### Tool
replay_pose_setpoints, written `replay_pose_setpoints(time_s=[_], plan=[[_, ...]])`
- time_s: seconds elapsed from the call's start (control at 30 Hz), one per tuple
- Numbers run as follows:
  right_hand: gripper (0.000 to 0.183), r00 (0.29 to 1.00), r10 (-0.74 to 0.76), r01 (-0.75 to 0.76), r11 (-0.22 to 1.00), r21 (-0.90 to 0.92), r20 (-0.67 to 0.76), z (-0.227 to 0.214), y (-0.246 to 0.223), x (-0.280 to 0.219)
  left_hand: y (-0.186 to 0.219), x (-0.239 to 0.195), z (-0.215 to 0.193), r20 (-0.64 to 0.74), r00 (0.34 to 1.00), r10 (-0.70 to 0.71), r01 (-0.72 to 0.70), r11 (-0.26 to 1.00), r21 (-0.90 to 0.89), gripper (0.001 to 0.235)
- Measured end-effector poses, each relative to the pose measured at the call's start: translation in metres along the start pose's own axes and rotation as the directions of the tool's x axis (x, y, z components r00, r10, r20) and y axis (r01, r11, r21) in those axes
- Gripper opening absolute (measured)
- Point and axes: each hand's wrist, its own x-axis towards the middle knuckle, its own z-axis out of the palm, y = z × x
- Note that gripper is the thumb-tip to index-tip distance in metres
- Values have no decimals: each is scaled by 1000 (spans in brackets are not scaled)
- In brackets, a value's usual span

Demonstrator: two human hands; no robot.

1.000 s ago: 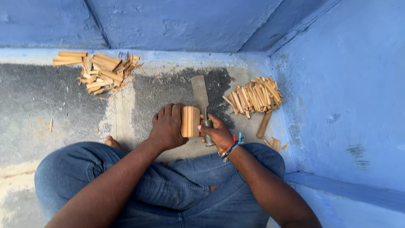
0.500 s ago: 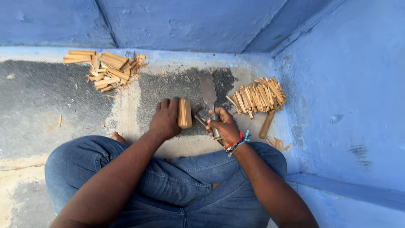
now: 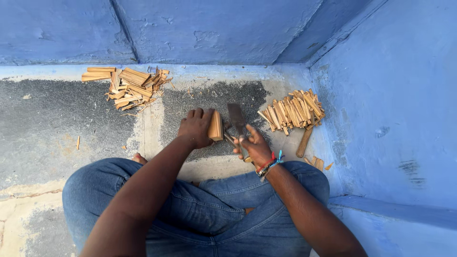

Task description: The person sits on the floor and splits a rectangular wooden block into smaller pieces using a hammer and a metal splitting tool. They repeatedly position the tool on the wood and strike it with the hammer, creating piles of split wood on the floor.

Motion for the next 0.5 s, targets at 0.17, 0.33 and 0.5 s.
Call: replay_pose_setpoints(time_s=[0.17,0.33,0.5], plan=[[68,995,31,-36,998,50,95,-7,9,-14,-3,8,7,49,998,31,-31,999,-10,133],[66,977,-35,-47,930,366,213,7,13,-49,-6,12,10,34,998,47,-45,997,-62,132],[67,988,-34,-24,926,377,147,17,21,-92,-4,22,10,85,996,10,-5,998,-57,125]])
